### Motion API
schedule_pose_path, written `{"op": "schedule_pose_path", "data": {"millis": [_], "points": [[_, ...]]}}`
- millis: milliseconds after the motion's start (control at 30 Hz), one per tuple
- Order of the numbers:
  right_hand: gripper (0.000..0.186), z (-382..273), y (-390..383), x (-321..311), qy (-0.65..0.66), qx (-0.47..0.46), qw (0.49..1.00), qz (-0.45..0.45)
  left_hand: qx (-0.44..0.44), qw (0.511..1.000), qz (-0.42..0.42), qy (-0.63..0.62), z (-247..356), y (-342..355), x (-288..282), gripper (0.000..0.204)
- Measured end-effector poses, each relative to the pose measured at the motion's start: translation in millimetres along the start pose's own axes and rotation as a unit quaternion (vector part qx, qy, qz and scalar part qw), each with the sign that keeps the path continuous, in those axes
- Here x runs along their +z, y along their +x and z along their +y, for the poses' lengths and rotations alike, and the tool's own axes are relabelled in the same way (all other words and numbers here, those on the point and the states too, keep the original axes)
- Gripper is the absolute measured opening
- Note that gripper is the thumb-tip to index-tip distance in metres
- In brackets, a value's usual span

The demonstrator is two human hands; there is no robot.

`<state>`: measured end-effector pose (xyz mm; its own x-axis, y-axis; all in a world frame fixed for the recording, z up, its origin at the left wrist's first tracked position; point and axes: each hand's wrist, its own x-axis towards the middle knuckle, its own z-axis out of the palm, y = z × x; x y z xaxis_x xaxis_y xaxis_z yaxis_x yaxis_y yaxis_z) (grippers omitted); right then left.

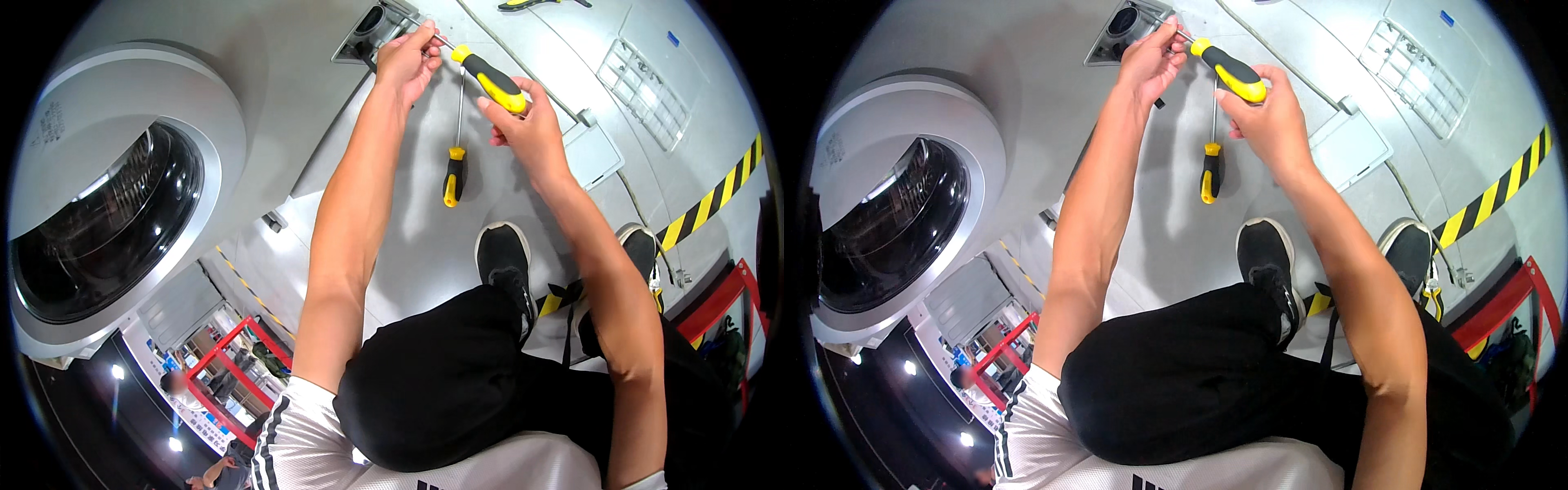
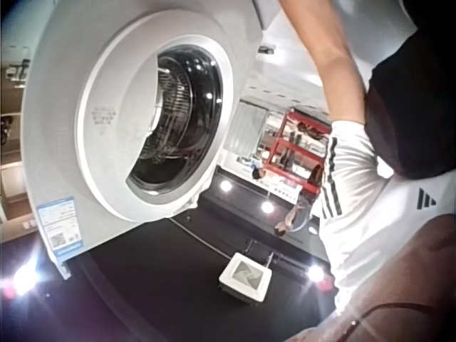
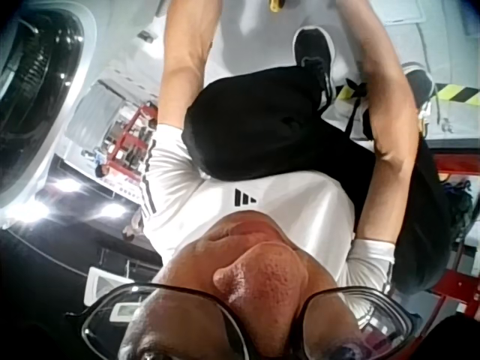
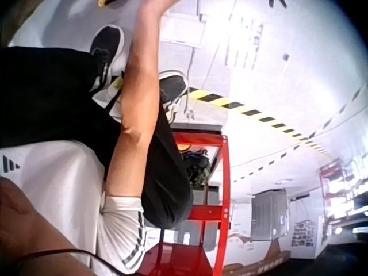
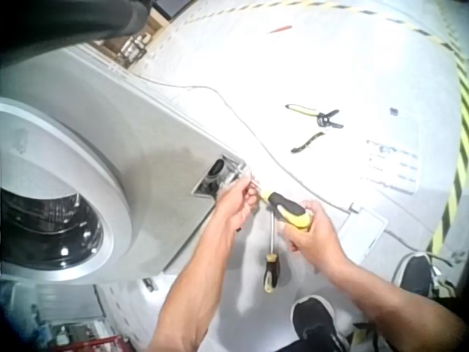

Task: The person unscrews a component from a washing machine with a screwdriver, detaches wires by hand, and then fits a plastic cover into the opening.

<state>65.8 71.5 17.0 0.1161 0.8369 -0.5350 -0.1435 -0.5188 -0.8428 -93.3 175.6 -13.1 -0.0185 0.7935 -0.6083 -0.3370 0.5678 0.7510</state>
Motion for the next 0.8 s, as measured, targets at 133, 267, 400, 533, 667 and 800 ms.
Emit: {"op": "schedule_pose_path", "data": {"millis": [133,267,400,533,667,800], "points": [[0.066,-7,9,-27,0.094,0.219,0.954,-0.183,-0.027,0.998,-0.019,-0.061,0,-1,2,0.019],[0.057,-12,3,-25,0.034,0.224,0.965,-0.132,-0.010,0.999,-0.046,0.019,1,1,-6,0.022],[0.045,3,0,-20,-0.075,-0.034,0.994,-0.078,0.002,0.999,-0.020,0.036,2,5,-4,0.024],[0.041,-9,4,-28,-0.054,0.129,0.968,-0.210,-0.003,0.999,0.000,-0.037,-2,2,-1,0.023],[0.047,-16,3,-26,0.044,0.220,0.947,-0.228,-0.008,0.997,-0.056,-0.049,3,-3,-8,0.023],[0.052,0,-10,-11,-0.137,-0.093,0.986,-0.012,-0.003,0.999,-0.034,0.020,6,0,-1,0.022]]}}
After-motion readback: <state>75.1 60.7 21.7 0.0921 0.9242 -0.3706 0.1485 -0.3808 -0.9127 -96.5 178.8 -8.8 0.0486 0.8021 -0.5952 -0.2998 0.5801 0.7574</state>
